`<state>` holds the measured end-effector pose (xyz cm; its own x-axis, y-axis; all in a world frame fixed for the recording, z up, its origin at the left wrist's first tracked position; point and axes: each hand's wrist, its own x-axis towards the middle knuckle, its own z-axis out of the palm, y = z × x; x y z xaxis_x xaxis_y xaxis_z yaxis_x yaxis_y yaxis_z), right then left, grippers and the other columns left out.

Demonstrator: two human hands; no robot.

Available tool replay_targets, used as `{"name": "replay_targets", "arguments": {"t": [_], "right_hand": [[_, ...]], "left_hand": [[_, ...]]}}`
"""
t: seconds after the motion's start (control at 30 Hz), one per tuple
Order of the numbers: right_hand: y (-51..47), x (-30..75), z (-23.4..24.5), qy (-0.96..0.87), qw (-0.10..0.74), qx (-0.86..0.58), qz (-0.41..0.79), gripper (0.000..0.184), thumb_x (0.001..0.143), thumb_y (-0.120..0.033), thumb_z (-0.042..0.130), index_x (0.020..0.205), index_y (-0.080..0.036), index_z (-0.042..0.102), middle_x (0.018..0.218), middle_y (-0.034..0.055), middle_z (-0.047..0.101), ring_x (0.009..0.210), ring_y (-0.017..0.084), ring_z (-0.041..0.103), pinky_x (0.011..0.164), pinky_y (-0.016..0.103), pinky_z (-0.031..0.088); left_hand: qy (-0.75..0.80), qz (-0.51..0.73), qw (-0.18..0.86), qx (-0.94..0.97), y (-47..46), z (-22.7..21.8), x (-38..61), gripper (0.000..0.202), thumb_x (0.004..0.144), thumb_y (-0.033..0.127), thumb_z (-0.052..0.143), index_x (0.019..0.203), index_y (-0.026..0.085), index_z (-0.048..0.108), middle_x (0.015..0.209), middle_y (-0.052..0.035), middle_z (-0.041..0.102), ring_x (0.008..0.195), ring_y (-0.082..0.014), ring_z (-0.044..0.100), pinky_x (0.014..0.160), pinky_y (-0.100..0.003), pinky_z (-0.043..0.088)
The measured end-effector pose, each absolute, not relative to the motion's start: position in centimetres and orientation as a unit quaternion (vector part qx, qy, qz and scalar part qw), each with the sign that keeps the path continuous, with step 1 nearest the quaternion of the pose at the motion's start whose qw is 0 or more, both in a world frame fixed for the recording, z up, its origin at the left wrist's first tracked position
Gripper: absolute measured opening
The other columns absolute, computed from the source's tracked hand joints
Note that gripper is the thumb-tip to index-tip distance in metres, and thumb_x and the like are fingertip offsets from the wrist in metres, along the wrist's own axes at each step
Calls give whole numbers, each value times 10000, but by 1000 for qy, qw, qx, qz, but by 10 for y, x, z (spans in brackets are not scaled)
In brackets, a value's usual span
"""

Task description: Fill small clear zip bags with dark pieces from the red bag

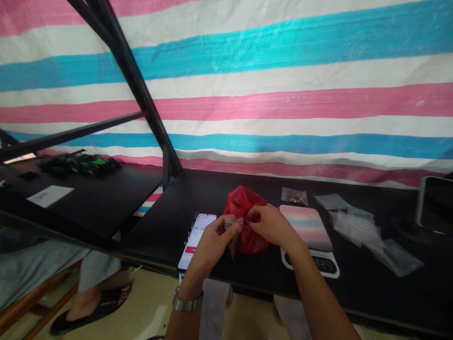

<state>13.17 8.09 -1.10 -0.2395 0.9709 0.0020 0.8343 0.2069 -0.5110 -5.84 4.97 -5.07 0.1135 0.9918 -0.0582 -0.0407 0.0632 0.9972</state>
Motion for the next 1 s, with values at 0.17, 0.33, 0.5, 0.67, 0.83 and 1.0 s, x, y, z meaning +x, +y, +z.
{"name": "replay_targets", "arguments": {"t": [0.17, 0.33, 0.5, 0.67, 0.83, 1.0], "right_hand": [[81, 139, -12, -745, 173, -606, 221, 112, 897, -201, 720, 944, -243, 812, 942, 25, 831, 896, 218, 733, 770, 301, 458], [80, 140, -12, -741, 134, -651, 98, 122, 920, -233, 743, 1032, -207, 783, 1097, 95, 805, 1079, 303, 662, 895, 381, 435], [76, 139, -11, -757, 136, -632, 97, 160, 906, -181, 734, 1057, -219, 770, 1154, 83, 793, 1118, 300, 632, 929, 388, 420], [71, 146, -5, -782, 130, -585, 171, 171, 855, -122, 728, 957, -240, 799, 1043, 40, 824, 1036, 263, 670, 880, 353, 422], [68, 153, 2, -791, 133, -567, 187, 135, 848, -153, 742, 933, -242, 797, 974, 31, 820, 961, 246, 672, 868, 351, 420], [76, 135, -9, -737, 166, -651, 70, 135, 958, -244, 702, 1074, -223, 768, 1131, 103, 786, 1111, 314, 626, 920, 417, 414]], "left_hand": [[495, 469, 538, 496, 49, -44, -61, 531, 772, 595, 847, 1084, 169, 787, 1026, -84, 826, 951, -246, 744, 878, -353, 552], [533, 443, 509, 511, 38, -26, -66, 517, 771, 603, 836, 1075, 187, 797, 971, -76, 821, 910, -255, 740, 811, -345, 547], [506, 329, 560, 567, 26, -21, -60, 393, 848, 556, 777, 980, 187, 798, 865, -54, 783, 765, -207, 684, 683, -298, 491], [483, 358, 591, 538, 32, -31, -45, 422, 814, 573, 813, 957, 177, 792, 879, -49, 779, 785, -193, 672, 714, -290, 491], [470, 421, 625, 459, 37, -30, -50, 538, 753, 656, 854, 992, 178, 796, 943, -62, 808, 831, -200, 700, 757, -300, 519], [515, 453, 550, 477, 40, -27, -62, 582, 722, 695, 860, 985, 179, 804, 931, -66, 818, 879, -228, 735, 811, -324, 553]]}}
